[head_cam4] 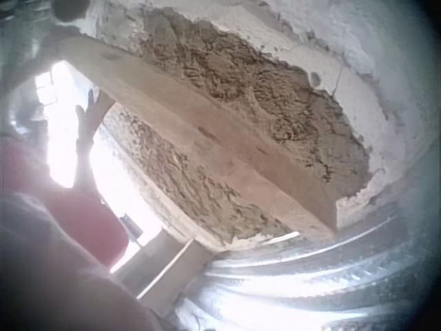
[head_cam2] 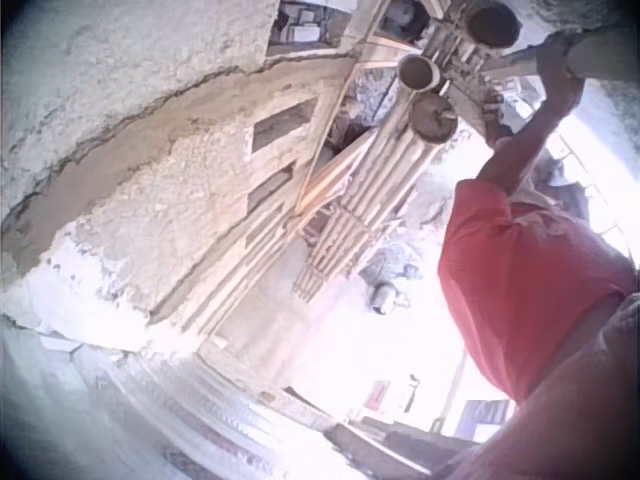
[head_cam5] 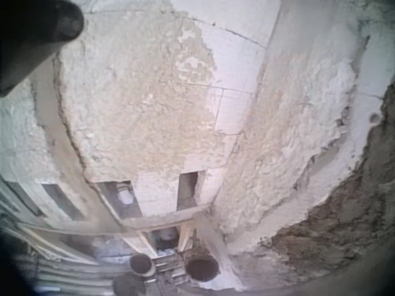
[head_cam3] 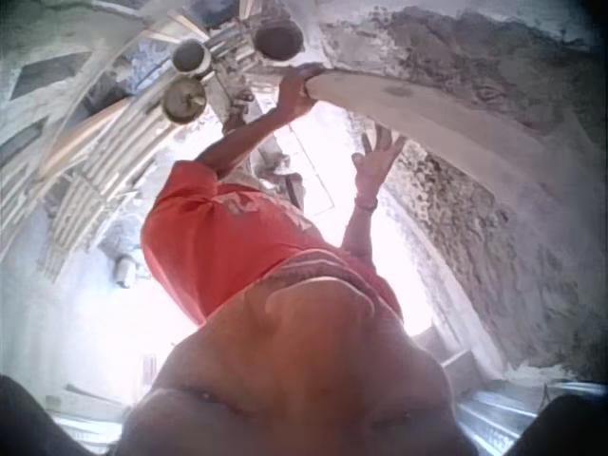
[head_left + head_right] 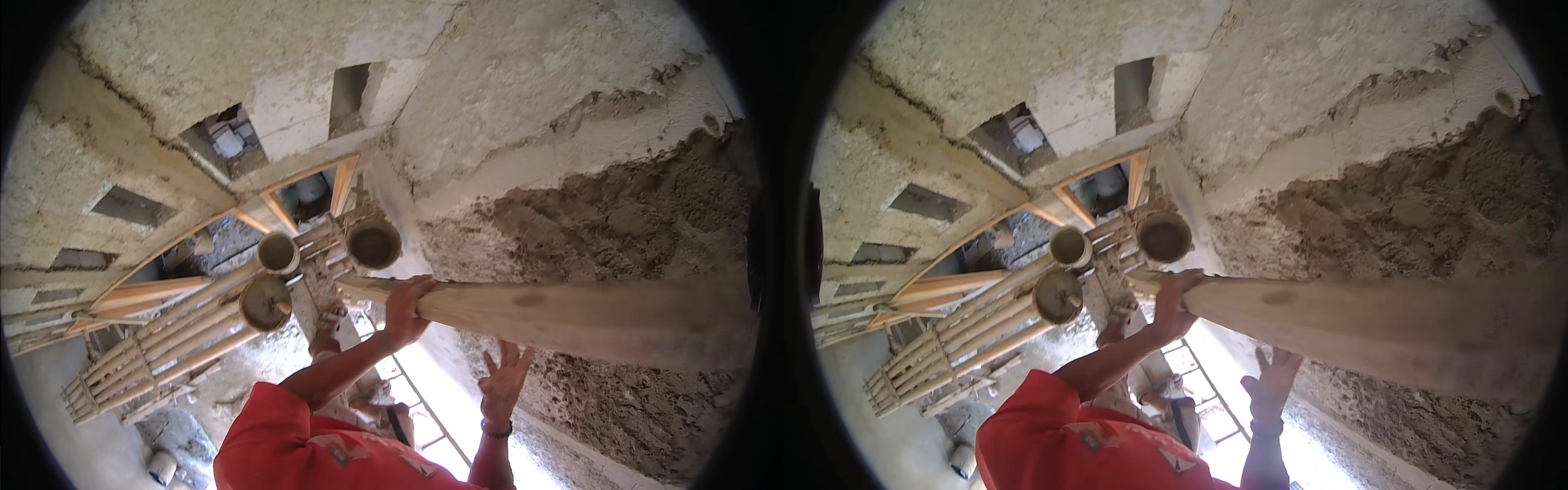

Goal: The person applies wet plaster from a bucket onto a ceiling using a trowel and then smooths the surface with a long wooden board.

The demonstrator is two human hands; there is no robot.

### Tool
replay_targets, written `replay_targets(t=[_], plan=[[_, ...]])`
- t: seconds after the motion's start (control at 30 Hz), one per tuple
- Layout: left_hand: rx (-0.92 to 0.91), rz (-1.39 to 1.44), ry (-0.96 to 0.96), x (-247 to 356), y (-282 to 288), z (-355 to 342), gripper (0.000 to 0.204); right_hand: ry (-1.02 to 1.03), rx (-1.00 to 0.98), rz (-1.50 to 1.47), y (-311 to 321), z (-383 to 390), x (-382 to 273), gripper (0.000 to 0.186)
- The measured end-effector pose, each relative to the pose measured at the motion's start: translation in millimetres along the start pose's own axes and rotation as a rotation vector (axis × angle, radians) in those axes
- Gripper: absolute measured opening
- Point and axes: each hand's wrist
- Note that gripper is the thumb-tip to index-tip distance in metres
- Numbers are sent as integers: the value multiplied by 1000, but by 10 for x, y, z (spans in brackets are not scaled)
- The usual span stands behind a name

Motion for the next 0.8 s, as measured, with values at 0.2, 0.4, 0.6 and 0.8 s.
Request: replay_targets(t=[0.2, 0.4, 0.6, 0.8], plan=[[-202, 46, -198, 987, -525, 882, 57, 365, 157, 169, 129, 473, -464, 67], [-549, 171, -212, 1575, -752, 1159, 71, 254, 442, -432, 1022, 1037, -537, 80], [-447, 690, 1713, 750, -1051, 2027, 83, 554, 364, -379, 1748, 1628, -870, 81], [104, 1610, 1727, 243, -1649, 2153, 42, 648, 490, -639, 2085, 2333, -1054, 68]])
Point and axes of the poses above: each hand's wrist, its own z-axis away from the middle knuckle, its own y-axis out of the back of the hand, x = y × z, and after that the axes turned 7 degrees about -x, right-handed
